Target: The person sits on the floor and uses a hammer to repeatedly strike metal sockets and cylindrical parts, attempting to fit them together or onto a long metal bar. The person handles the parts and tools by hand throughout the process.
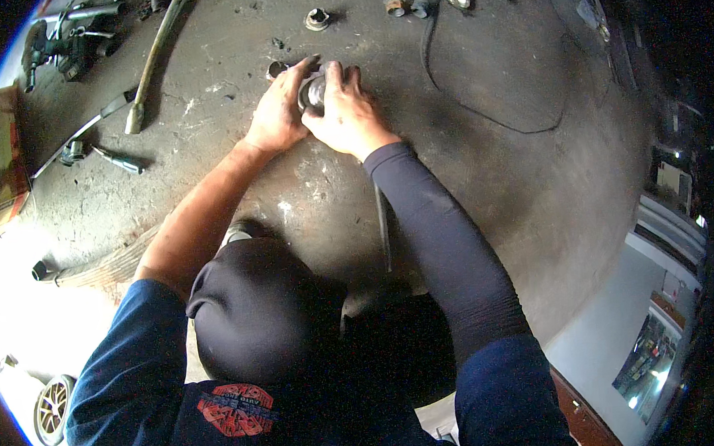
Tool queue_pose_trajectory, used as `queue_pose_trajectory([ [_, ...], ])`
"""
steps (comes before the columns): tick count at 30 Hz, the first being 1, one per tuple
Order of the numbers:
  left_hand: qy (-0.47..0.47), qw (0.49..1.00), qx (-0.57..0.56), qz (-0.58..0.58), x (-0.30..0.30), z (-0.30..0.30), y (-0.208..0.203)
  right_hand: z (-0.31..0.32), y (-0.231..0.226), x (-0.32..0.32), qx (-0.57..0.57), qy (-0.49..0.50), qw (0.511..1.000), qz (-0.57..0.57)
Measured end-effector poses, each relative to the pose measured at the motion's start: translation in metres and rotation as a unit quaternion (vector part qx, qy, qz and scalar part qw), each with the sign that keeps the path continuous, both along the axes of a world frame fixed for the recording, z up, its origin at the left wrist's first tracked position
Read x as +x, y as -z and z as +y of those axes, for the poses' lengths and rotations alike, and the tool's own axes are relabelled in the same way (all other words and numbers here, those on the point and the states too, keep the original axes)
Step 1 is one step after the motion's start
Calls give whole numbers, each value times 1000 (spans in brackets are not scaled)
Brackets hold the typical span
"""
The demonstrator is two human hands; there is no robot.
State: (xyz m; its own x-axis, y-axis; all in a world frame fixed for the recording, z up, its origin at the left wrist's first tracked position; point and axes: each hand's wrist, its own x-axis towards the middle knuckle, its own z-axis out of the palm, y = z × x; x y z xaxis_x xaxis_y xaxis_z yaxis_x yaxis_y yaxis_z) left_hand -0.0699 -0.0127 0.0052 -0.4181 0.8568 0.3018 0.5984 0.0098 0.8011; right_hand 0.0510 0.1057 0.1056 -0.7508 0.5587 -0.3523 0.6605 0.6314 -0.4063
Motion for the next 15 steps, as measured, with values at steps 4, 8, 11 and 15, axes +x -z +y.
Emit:
queue_pose_trajectory([
  [4, 76, 996, -7, -50, -5, 20, 1, 32, 11, 52, -208, 163, 949, 171],
  [8, 65, 993, -4, -98, -1, 20, 4, -5, 66, 149, -92, 238, 963, -80],
  [11, 50, 992, -4, -118, 2, 23, 6, -64, 113, 211, 24, 232, 962, -141],
  [15, 46, 989, -24, -137, 2, 24, 7, -85, 118, 228, -24, 282, 957, -66],
])
